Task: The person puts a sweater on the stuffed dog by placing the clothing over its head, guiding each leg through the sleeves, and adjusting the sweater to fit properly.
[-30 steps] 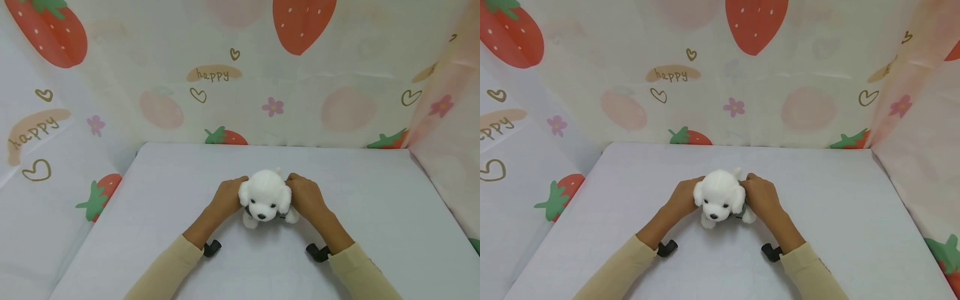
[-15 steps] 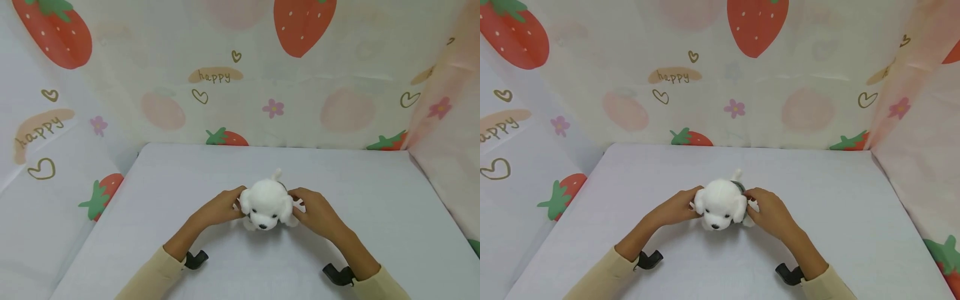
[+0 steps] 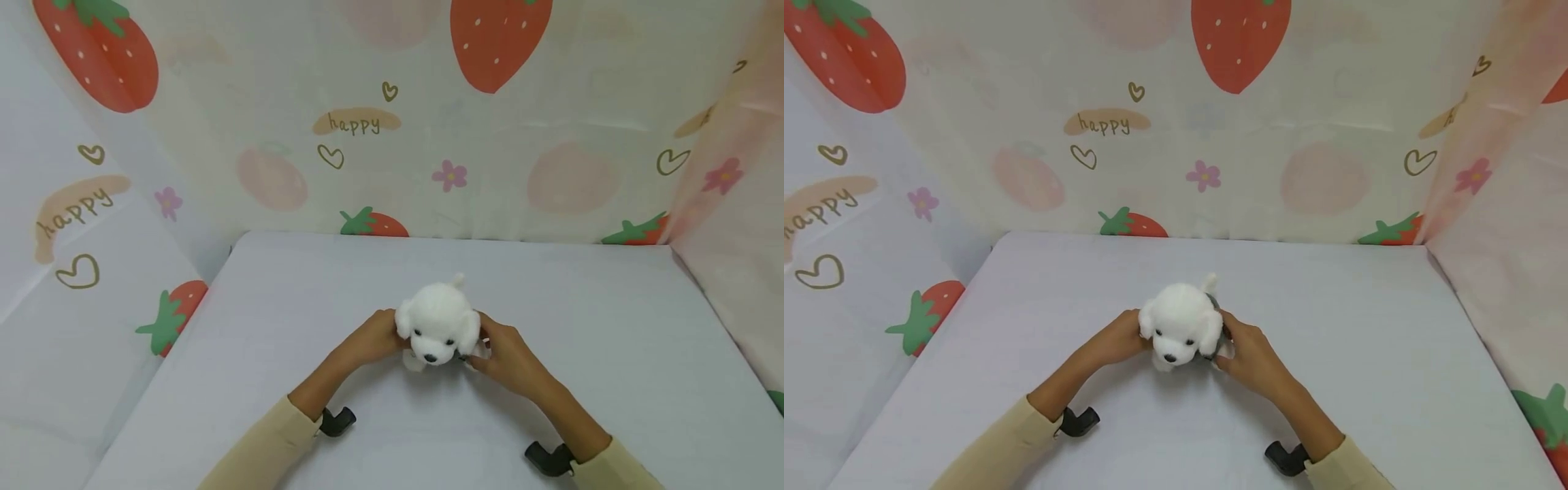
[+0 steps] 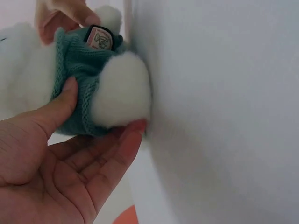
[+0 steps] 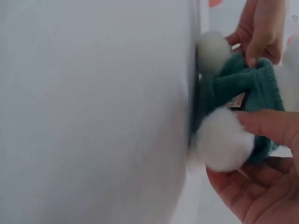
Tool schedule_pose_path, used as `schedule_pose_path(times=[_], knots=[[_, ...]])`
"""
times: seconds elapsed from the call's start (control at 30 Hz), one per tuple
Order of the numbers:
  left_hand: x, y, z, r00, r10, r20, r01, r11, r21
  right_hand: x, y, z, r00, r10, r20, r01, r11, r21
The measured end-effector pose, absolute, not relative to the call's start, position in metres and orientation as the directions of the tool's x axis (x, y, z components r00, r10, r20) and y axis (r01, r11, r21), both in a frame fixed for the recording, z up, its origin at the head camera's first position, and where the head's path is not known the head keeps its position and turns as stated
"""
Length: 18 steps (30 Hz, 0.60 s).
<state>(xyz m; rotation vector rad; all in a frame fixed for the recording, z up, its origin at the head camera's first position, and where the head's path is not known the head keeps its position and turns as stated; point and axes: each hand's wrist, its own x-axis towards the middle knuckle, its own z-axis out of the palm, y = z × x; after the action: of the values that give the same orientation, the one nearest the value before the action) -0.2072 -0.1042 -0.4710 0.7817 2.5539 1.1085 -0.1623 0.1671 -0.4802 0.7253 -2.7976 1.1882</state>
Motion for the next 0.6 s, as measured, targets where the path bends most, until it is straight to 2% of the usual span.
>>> schedule_pose_path(times=[0.27, 0.6], knots=[[-0.200, -0.101, -0.475, -0.843, 0.537, -0.034, 0.347, 0.590, 0.729, -0.164, 0.164, -0.480, -0.907, -0.396, 0.143, -0.377, 0.613, -0.694], [-0.190, -0.101, -0.473, -0.861, 0.500, -0.095, 0.338, 0.702, 0.627, -0.161, 0.160, -0.480, -0.914, -0.379, 0.143, -0.369, 0.630, -0.683]])
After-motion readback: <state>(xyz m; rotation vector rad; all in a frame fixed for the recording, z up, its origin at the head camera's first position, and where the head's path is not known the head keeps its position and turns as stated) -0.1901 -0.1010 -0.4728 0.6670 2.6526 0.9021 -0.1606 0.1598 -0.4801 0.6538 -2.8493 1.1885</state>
